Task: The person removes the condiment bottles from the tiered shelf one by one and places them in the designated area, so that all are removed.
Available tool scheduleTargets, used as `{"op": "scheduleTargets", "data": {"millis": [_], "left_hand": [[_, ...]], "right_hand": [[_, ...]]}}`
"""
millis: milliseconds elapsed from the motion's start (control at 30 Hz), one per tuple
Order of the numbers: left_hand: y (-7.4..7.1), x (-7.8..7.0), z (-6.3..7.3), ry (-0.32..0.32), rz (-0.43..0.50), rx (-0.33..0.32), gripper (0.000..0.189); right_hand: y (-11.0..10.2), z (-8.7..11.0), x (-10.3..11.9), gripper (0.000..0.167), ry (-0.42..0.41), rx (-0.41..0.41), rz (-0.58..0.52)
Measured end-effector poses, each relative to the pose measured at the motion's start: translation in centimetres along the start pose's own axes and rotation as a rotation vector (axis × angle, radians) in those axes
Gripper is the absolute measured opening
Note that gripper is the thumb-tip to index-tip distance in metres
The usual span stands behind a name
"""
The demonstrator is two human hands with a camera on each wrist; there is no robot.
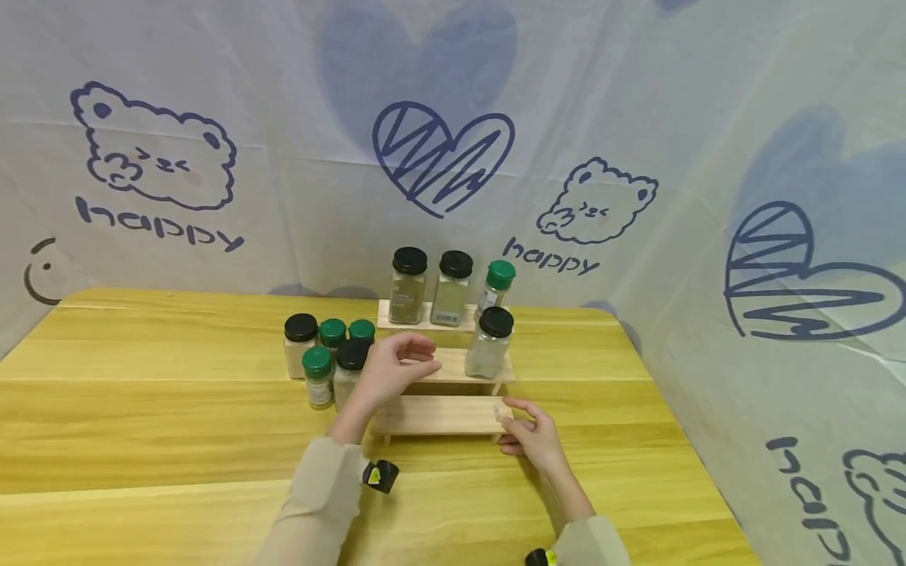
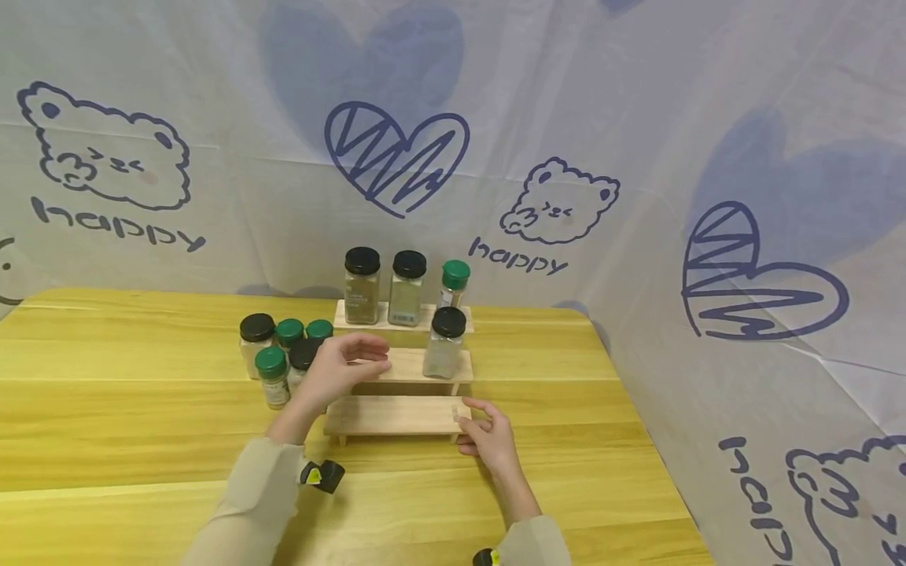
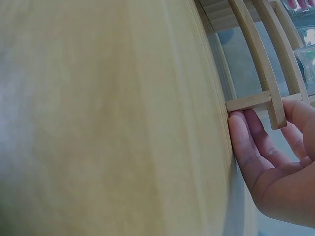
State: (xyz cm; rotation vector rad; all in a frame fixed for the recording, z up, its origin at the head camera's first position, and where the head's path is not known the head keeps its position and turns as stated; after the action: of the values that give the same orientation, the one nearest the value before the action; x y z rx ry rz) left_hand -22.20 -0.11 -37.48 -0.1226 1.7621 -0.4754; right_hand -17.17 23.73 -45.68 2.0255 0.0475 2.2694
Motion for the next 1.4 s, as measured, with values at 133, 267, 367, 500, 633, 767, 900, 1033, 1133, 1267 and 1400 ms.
{"op": "scheduleTargets", "data": {"millis": [133, 267, 367, 500, 633, 767, 900, 1033, 1133, 1267, 1400], "left_hand": [[0.6, -0.3, -0.7, 0.0, 0.023, -0.02, 0.027], [1.1, -0.5, -1.2, 0.002, 0.029, -0.032, 0.029], [1.5, -0.8, -1.6, 0.016, 0.042, -0.027, 0.033], [2.1, -1.1, -2.1, 0.041, 0.048, -0.026, 0.038], [2.6, -1.4, -2.6, 0.056, 0.046, -0.03, 0.043], [3.2, -1.8, -3.0, 0.076, 0.043, -0.032, 0.048], [3.8, -2.1, -3.2, 0.094, 0.041, -0.045, 0.05], [4.4, -2.3, -3.3, 0.106, 0.06, -0.04, 0.053], [4.9, -2.4, -3.4, 0.111, 0.072, -0.029, 0.056], [5.3, -2.8, -3.4, 0.114, 0.075, -0.02, 0.059], [6.0, -2.3, -3.8, 0.13, 0.06, -0.028, 0.06]], "right_hand": [[0.0, 0.0, 0.0, 0.035, -0.001, -0.003, 0.002], [0.0, -0.1, -0.2, 0.036, 0.016, -0.01, -0.001], [-0.1, -0.1, -0.2, 0.036, 0.018, -0.012, 0.001], [0.0, -0.2, -0.2, 0.035, 0.011, -0.015, 0.01], [0.0, -0.2, 0.0, 0.035, 0.011, -0.019, 0.012], [0.0, -0.2, 0.1, 0.036, 0.015, -0.023, 0.012], [0.1, -0.2, 0.1, 0.035, 0.013, -0.023, 0.019], [0.1, -0.1, 0.2, 0.035, 0.012, -0.021, 0.021], [0.1, -0.1, 0.2, 0.036, 0.014, -0.016, 0.018], [0.1, 0.0, 0.2, 0.037, 0.014, -0.015, 0.013], [0.1, 0.0, 0.1, 0.037, 0.015, -0.019, 0.009]]}}
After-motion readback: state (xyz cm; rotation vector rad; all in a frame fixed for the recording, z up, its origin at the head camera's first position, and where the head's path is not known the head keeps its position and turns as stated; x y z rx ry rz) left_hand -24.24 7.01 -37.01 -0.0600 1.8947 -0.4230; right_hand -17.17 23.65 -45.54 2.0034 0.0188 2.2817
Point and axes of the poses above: each hand's wrist, its own z-axis away from the middle knuckle, its own y-axis out of the palm, x = y × z, the point moved 1 cm from there along -z, towards the middle knuckle, and after that the axes turned 12 degrees about -z, right-handed, at the moved point
